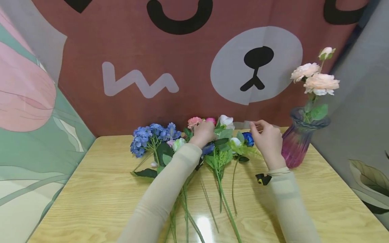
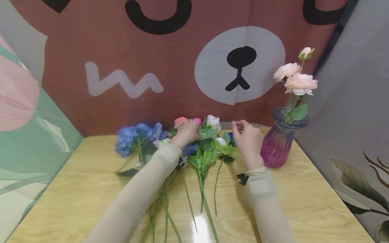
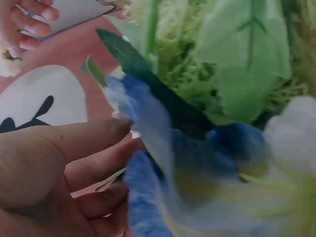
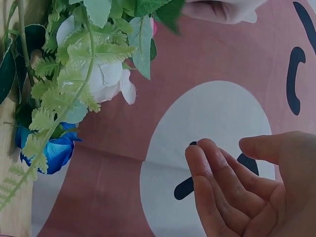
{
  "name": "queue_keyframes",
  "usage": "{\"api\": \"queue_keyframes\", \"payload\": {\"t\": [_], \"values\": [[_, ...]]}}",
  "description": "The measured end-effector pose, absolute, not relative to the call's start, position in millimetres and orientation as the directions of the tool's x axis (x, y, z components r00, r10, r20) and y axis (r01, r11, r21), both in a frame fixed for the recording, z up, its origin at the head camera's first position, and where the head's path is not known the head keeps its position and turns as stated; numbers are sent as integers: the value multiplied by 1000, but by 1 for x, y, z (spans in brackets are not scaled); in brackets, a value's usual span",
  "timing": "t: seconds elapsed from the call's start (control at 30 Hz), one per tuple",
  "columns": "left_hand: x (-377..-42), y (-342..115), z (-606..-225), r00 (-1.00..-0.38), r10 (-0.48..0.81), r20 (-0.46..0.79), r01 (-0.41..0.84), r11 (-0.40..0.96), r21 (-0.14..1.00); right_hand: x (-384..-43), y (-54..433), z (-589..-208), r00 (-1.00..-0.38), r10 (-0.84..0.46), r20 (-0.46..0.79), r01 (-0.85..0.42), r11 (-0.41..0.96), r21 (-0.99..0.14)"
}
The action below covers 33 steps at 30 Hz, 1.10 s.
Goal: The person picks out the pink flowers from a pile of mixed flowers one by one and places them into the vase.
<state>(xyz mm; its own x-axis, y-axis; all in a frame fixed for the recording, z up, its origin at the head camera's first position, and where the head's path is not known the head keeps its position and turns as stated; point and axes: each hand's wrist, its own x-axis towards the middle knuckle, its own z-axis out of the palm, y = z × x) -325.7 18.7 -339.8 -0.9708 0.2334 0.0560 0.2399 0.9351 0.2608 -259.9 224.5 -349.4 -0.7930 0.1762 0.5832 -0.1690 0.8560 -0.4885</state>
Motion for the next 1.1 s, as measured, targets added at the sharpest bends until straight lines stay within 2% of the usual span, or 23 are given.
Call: {"api": "queue_keyframes", "payload": {"t": [0.43,0.67,0.93,1.1], "values": [[-338,32,-345,-988,112,-108,94,982,167,-259,227,-351,-791,165,589,-172,864,-474],[-338,37,-344,-977,82,-196,38,975,220,-259,227,-353,-790,165,590,-172,865,-472],[-338,40,-345,-975,56,-215,13,980,200,-261,226,-352,-786,153,599,-185,866,-464],[-338,42,-343,-971,24,-236,-36,969,244,-260,224,-351,-788,150,597,-186,867,-463]]}}
